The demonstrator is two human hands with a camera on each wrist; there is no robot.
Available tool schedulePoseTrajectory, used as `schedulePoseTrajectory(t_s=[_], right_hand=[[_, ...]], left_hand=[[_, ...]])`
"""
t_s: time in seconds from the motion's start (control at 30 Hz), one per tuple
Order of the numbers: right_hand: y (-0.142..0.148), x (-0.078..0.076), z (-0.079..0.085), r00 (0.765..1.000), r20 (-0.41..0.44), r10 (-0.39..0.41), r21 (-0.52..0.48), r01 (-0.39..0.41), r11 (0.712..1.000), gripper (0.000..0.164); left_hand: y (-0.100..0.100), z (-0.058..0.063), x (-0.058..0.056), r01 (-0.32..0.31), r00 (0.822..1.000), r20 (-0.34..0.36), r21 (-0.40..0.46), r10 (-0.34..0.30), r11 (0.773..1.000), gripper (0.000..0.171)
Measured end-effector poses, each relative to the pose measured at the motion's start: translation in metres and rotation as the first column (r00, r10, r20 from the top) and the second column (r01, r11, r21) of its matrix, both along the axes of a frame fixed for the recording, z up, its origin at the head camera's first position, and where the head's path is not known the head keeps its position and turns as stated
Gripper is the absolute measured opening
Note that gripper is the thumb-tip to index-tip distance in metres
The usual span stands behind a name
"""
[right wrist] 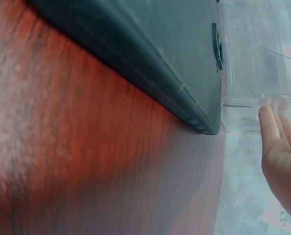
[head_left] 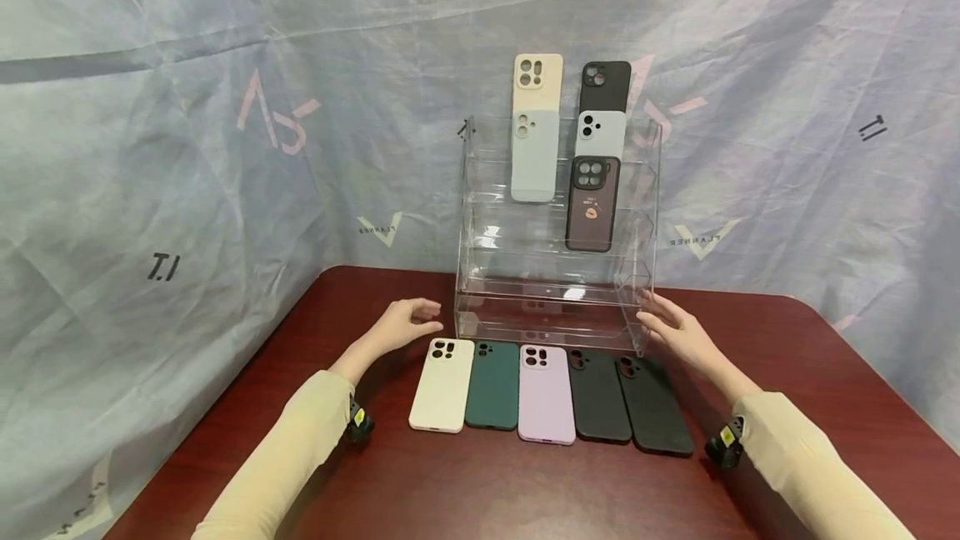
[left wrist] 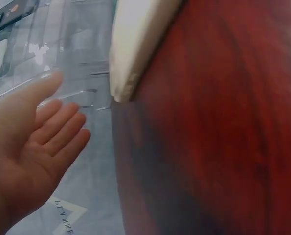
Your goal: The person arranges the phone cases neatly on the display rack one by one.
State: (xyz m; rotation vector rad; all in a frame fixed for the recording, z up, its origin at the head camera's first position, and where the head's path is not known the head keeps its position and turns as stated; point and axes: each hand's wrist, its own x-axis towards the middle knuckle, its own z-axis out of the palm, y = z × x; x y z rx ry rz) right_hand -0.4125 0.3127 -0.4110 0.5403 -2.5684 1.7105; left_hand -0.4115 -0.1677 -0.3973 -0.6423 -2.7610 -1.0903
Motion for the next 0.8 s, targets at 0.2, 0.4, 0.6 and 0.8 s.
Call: schedulePoseTrajectory(t_s=[0.2,0.4,0.6,0.8], right_hand=[[0.001,-0.001,-0.003,1.000,-0.005,0.002,-0.002,-0.002,1.000,0.065],[0.000,-0.001,-0.004,1.000,-0.009,0.005,-0.003,-0.005,1.000,0.065],[0.000,-0.001,-0.004,1.000,-0.011,0.005,0.005,-0.005,1.000,0.065],[0.000,-0.001,-0.002,1.000,-0.024,0.015,-0.026,-0.016,1.000,0.064]], left_hand=[[-0.004,-0.013,0.004,0.031,0.991,0.129,-0.052,-0.024,0.998,0.042],[-0.005,-0.019,0.009,0.034,0.976,0.216,-0.063,-0.020,0.997,0.042],[-0.007,-0.020,0.010,0.043,0.975,0.223,-0.100,-0.020,0.994,0.040],[-0.007,-0.016,0.009,0.074,0.971,0.238,-0.141,-0.039,0.987,0.039]])
